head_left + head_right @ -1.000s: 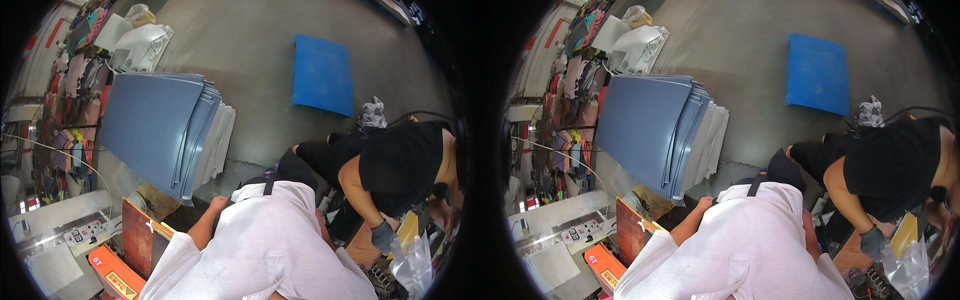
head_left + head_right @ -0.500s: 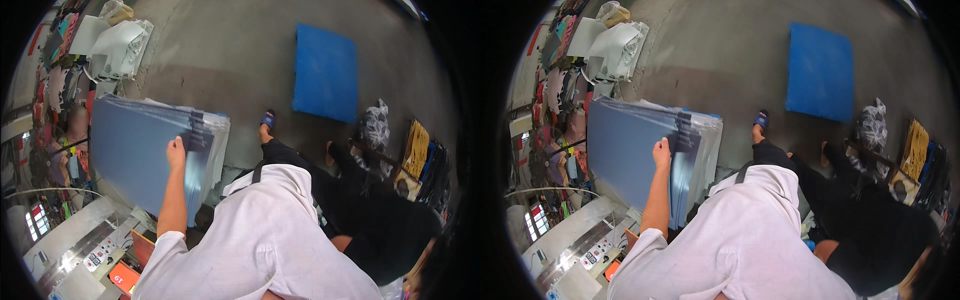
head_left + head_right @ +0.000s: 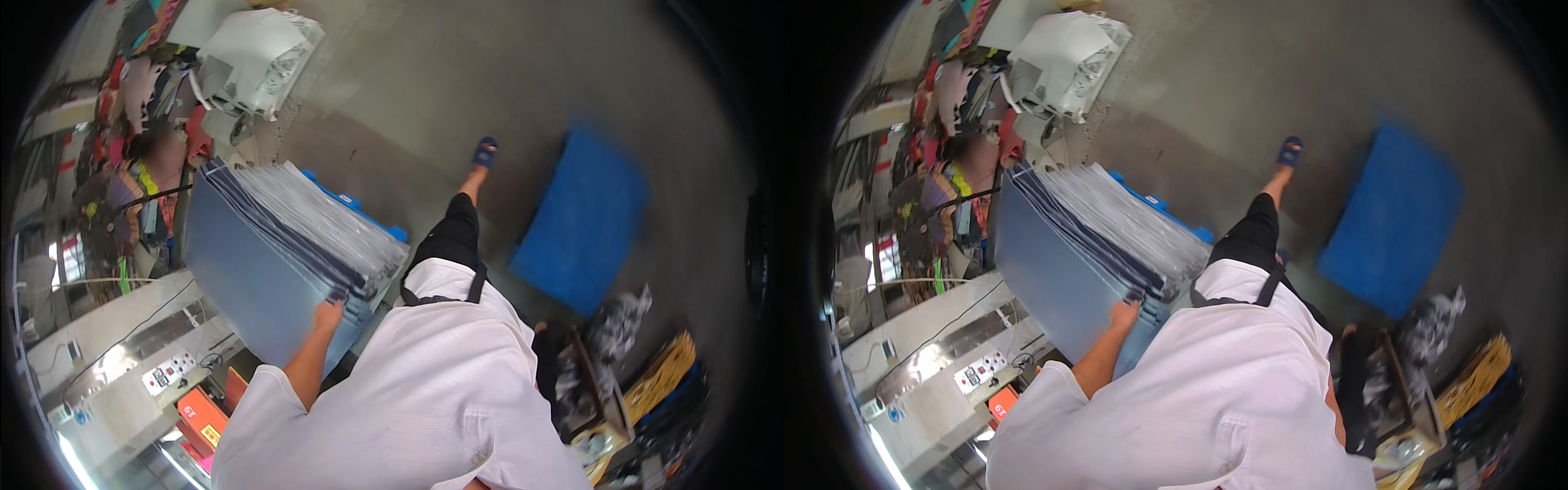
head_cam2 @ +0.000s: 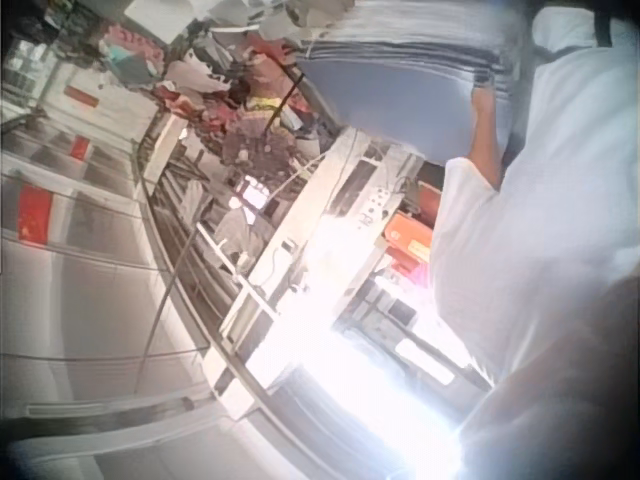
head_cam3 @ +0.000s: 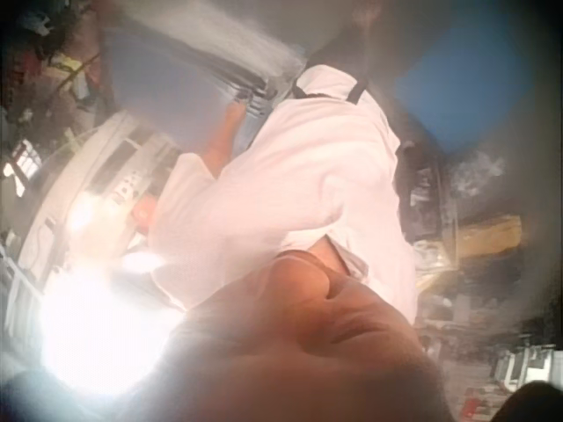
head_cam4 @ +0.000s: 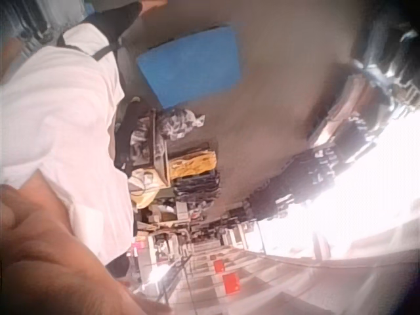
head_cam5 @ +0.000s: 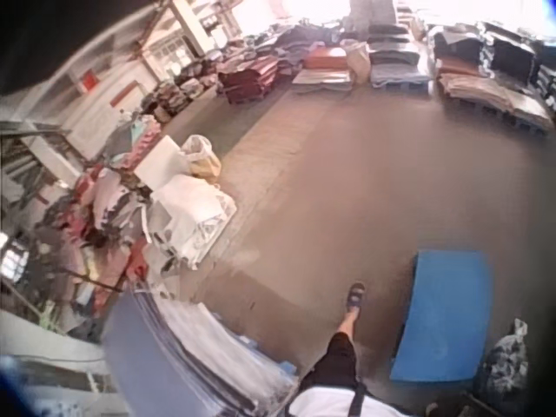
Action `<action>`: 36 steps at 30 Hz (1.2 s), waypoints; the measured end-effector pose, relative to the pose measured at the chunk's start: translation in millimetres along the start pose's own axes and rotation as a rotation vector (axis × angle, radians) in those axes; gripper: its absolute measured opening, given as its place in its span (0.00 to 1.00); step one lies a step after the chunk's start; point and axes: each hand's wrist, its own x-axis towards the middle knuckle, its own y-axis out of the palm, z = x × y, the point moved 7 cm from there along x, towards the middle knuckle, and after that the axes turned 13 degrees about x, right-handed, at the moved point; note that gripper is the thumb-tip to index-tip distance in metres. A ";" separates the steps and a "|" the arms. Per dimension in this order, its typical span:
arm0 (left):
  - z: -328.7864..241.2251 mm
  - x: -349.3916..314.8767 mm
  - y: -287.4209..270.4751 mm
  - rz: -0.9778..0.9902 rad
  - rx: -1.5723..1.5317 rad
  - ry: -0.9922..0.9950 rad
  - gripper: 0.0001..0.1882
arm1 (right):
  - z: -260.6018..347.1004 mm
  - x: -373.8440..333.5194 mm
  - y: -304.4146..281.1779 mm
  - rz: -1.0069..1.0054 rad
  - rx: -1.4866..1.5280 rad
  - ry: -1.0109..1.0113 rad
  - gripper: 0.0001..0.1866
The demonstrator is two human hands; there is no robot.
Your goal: The person removes debris from a machine surface by hand, then uses a handheld air blower to clear remaining particles from the work area. The person also handles a white sheet and a yellow perforated sheet during the process.
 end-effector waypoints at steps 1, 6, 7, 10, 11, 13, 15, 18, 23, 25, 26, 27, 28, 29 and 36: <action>-7.6 -1.9 14.3 0.173 -0.178 -0.133 0.27 | 29.3 22.2 8.8 0.021 -0.018 0.004 0.17; -160.2 -35.1 12.2 0.682 -0.684 -0.283 0.18 | 205.2 133.3 63.3 0.141 -0.089 -0.015 0.17; -231.6 -20.8 -15.2 0.623 -0.665 0.115 0.16 | 242.2 149.3 71.7 0.162 -0.093 -0.026 0.17; -309.7 -37.1 -77.3 0.817 -0.623 0.033 0.14 | 354.0 182.9 86.6 0.200 -0.056 -0.053 0.17; -327.6 -42.5 -103.2 0.880 -0.636 -0.014 0.13 | 391.1 190.8 91.6 0.206 -0.030 -0.071 0.17; -366.5 -46.6 -157.3 0.982 -0.711 -0.068 0.12 | 461.9 203.7 99.5 0.239 0.014 -0.107 0.17; -411.2 -53.1 -201.3 1.084 -0.831 -0.071 0.14 | 521.1 217.0 103.6 0.278 0.034 -0.127 0.17; -486.9 -72.2 -252.3 1.105 -0.953 -0.095 0.22 | 589.3 241.8 94.0 0.316 0.048 -0.136 0.17; -644.7 -73.9 -302.1 0.841 -0.964 -0.011 0.26 | 642.3 318.5 12.8 0.288 0.100 -0.100 0.16; -712.0 -74.8 -310.9 0.782 -0.902 0.037 0.26 | 635.5 357.5 -42.8 0.247 0.128 -0.067 0.16; -745.0 -75.5 -315.3 0.763 -0.854 0.077 0.25 | 624.8 373.9 -72.1 0.217 0.146 -0.047 0.16; -783.4 -77.9 -320.9 0.746 -0.795 0.122 0.25 | 611.5 387.8 -104.9 0.174 0.182 -0.025 0.16; -824.2 -75.1 -331.1 0.728 -0.729 0.175 0.25 | 597.0 396.7 -136.6 0.114 0.239 -0.009 0.16; -867.2 -68.6 -346.3 0.709 -0.660 0.235 0.24 | 592.1 409.8 -155.7 0.047 0.353 -0.007 0.16; -1153.4 -62.8 -434.5 0.647 -0.167 0.528 0.22 | 698.3 401.2 -324.4 -0.249 0.925 -0.110 0.11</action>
